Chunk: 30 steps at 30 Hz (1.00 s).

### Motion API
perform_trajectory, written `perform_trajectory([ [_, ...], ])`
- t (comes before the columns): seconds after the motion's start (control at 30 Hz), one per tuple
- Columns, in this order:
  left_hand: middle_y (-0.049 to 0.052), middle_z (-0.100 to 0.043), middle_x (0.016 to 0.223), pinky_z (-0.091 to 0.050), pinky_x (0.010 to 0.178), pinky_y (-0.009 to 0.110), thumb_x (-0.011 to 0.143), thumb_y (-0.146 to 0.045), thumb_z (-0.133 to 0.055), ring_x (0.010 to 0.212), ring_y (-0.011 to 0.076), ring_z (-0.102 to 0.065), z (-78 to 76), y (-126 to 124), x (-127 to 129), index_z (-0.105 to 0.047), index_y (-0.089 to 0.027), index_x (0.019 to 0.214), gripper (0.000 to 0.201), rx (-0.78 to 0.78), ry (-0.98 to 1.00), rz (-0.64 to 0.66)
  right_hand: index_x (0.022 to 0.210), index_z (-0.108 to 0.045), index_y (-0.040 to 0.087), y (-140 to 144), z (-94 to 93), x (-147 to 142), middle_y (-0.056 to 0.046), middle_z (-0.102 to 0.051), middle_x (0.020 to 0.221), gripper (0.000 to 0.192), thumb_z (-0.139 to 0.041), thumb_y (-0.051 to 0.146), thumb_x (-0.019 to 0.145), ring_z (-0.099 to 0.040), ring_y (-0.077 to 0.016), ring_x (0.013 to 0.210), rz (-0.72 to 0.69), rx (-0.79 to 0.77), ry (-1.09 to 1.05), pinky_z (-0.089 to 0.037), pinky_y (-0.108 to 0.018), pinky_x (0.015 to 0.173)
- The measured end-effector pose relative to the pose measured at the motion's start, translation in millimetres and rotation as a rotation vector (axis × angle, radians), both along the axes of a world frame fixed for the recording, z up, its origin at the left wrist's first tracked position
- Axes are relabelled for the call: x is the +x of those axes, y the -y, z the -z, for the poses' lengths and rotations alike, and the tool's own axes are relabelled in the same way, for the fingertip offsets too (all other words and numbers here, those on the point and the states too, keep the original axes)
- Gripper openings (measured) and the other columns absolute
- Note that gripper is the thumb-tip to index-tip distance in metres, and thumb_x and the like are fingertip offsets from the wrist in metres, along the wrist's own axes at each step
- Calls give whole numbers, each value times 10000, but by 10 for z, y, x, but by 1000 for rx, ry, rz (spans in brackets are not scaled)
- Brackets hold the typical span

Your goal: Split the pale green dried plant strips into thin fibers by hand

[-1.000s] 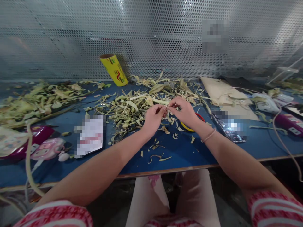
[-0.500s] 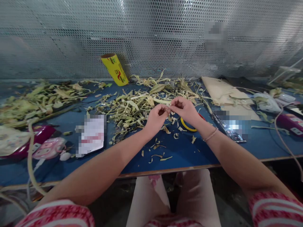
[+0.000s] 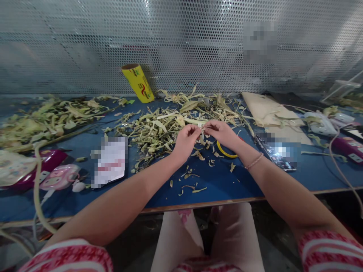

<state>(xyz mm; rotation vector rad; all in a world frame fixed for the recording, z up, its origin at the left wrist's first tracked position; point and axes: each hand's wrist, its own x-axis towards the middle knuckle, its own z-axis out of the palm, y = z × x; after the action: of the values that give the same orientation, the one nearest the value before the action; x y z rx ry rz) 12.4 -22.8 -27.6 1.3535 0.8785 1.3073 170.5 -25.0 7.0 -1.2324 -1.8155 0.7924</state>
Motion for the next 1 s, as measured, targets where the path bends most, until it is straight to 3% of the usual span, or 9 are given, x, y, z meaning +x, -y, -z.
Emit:
perform_trajectory([
  [0.3, -38, -499, 614, -435, 565, 219, 770, -277, -634, 544, 72, -490, -116, 83, 6, -539, -173, 681, 167, -101, 45, 51, 782, -618, 172, 3, -20, -9, -10, -618, 725, 88, -582, 251, 798, -537, -122, 655, -16, 150, -70, -436, -282, 646],
  [0.63, -47, -490, 547, -399, 564, 225, 749, -236, -614, 524, 77, -503, -109, 67, 31, -534, -170, 651, 143, -131, 38, 29, 822, -710, 205, 52, -30, 0, -51, -620, 869, 104, -608, 221, 833, -556, -165, 816, -25, 371, 33, -468, -310, 710],
  [0.9, -38, -521, 560, -420, 610, 238, 742, -263, -630, 567, 90, -520, -106, 95, 14, -548, -171, 666, 145, -59, -47, 37, 940, -739, 241, 29, 18, 3, -73, -632, 1038, 227, -525, 185, 892, -583, -197, 985, -96, 354, 122, -469, -374, 867],
  [1.0, -38, -519, 558, -417, 608, 237, 743, -251, -622, 565, 89, -515, -101, 91, 16, -540, -170, 653, 146, -50, -46, 51, 942, -745, 255, 29, 24, 0, -60, -664, 1007, 235, -524, 193, 894, -595, -195, 981, -98, 318, 110, -467, -373, 872],
])
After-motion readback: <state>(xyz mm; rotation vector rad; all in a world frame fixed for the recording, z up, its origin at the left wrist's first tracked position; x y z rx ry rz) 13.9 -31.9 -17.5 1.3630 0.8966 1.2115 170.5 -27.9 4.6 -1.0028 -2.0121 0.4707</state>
